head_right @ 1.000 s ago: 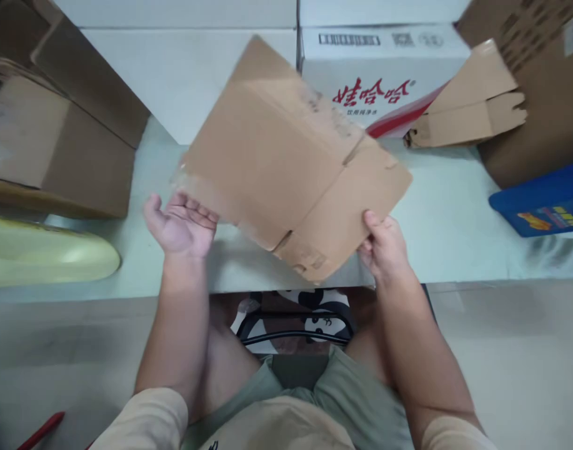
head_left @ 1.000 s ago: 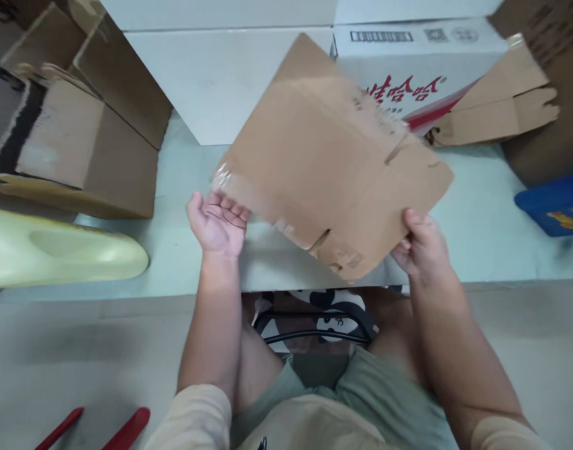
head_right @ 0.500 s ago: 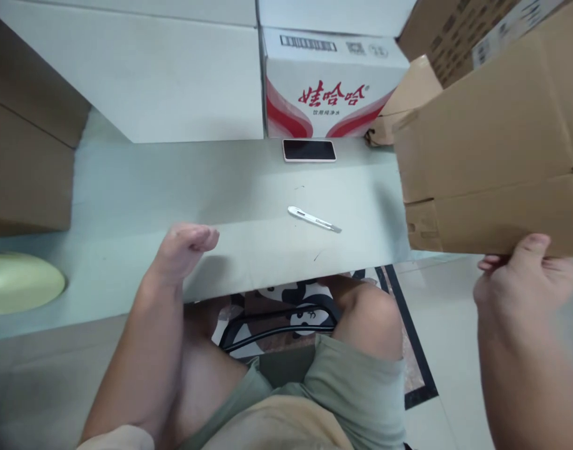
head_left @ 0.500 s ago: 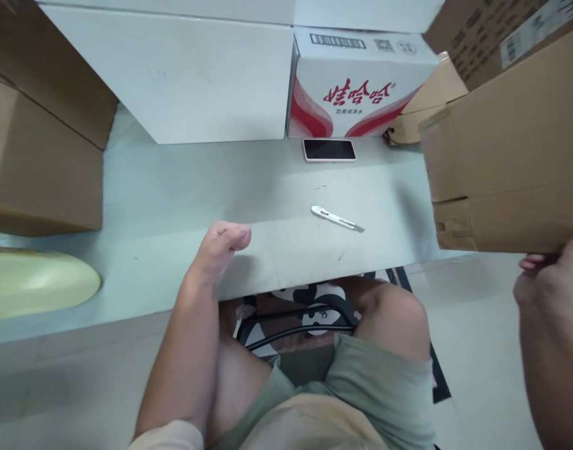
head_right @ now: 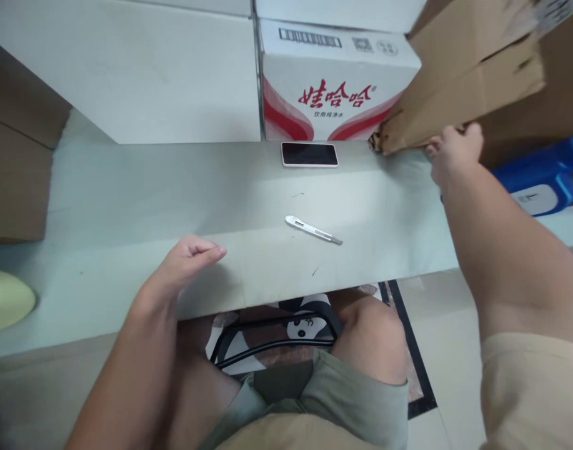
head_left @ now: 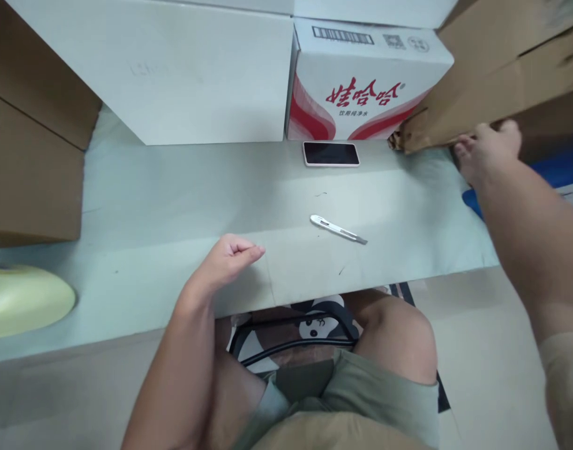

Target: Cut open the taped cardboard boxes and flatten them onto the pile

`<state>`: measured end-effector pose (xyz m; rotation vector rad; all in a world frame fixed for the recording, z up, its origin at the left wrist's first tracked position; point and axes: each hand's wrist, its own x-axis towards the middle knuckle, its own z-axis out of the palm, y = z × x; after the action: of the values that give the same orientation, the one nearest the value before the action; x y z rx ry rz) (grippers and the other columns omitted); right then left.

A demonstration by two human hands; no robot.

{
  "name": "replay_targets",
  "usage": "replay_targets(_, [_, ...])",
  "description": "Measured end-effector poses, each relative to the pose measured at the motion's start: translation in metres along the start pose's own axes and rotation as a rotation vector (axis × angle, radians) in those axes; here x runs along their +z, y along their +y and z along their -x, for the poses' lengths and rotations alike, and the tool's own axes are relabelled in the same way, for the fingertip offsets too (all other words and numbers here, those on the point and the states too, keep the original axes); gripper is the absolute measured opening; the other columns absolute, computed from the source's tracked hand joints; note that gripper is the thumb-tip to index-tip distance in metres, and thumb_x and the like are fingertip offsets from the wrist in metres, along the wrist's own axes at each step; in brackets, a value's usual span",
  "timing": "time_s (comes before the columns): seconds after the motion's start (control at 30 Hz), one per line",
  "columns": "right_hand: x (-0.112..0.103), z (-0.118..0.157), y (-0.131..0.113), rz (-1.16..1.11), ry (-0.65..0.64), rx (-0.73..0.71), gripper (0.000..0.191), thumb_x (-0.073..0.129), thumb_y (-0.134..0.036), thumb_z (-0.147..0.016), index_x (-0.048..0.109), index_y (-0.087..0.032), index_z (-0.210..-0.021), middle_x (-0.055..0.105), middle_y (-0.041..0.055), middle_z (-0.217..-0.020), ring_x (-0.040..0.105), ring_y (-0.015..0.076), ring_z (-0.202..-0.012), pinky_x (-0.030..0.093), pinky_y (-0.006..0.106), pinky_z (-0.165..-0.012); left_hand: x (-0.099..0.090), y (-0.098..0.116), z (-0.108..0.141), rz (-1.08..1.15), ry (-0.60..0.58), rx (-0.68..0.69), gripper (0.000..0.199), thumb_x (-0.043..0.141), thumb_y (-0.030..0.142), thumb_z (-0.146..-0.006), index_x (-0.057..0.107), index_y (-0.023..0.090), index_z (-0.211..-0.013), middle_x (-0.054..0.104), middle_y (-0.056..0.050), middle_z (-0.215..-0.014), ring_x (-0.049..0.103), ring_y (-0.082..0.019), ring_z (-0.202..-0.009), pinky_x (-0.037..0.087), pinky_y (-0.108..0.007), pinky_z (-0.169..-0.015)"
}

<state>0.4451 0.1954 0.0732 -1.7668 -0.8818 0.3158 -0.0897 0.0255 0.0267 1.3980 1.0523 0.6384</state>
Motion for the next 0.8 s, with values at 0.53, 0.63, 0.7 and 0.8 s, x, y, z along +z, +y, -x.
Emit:
replay_targets(0.53, [0.004,0.125,-0.058,0.19,-0.432,-0.018,0.016,0.072,-0.013,-0.078,0.06,-0.021,-0.086,0.063,0.0018,-0.079,0.06,0.0135,-0.071,0.049,0.028,-0.061,-0.007,0.007,0.024,0.235,0.226,0.132,0.062,0.074,0.042,-0.071,0.022,0.021,-0.046,0.014,0.005,-0.051,0.011,-0.006,-0.05,0.005,-0.029,-0.052])
replay_targets(0.63, [0.023,0.174,-0.101,0.273,-0.583,-0.217,0.021,0.078,-0.015,-0.075,0.067,-0.019,-0.092,0.07,0.0062,-0.094,0.06,0.015,-0.077,0.052,0.033,-0.075,-0.01,0.01,0.028,0.321,0.418,0.194,0.059,0.071,0.042,-0.071,0.023,0.022,-0.045,0.015,0.005,-0.049,0.012,-0.005,-0.048,0.006,-0.029,-0.052])
replay_targets(0.7, [0.049,0.214,-0.128,0.304,-0.712,-0.352,0.025,0.08,-0.018,-0.073,0.071,-0.02,-0.096,0.073,0.007,-0.104,0.063,0.0178,-0.084,0.053,0.038,-0.087,-0.017,0.011,0.033,0.383,0.561,0.242,0.059,0.068,0.045,-0.073,0.02,0.022,-0.046,0.014,0.006,-0.048,0.012,-0.005,-0.047,0.007,-0.03,-0.051])
replay_targets(0.8, [0.107,0.284,-0.162,0.351,-0.952,-0.569,0.033,0.076,-0.023,-0.075,0.071,-0.023,-0.108,0.075,0.0066,-0.104,0.068,0.0225,-0.086,0.054,0.041,-0.089,-0.032,0.009,0.044,0.529,0.76,0.303,0.062,0.069,0.045,-0.073,0.016,0.023,-0.05,0.01,0.008,-0.048,0.009,-0.004,-0.045,0.007,-0.029,-0.047])
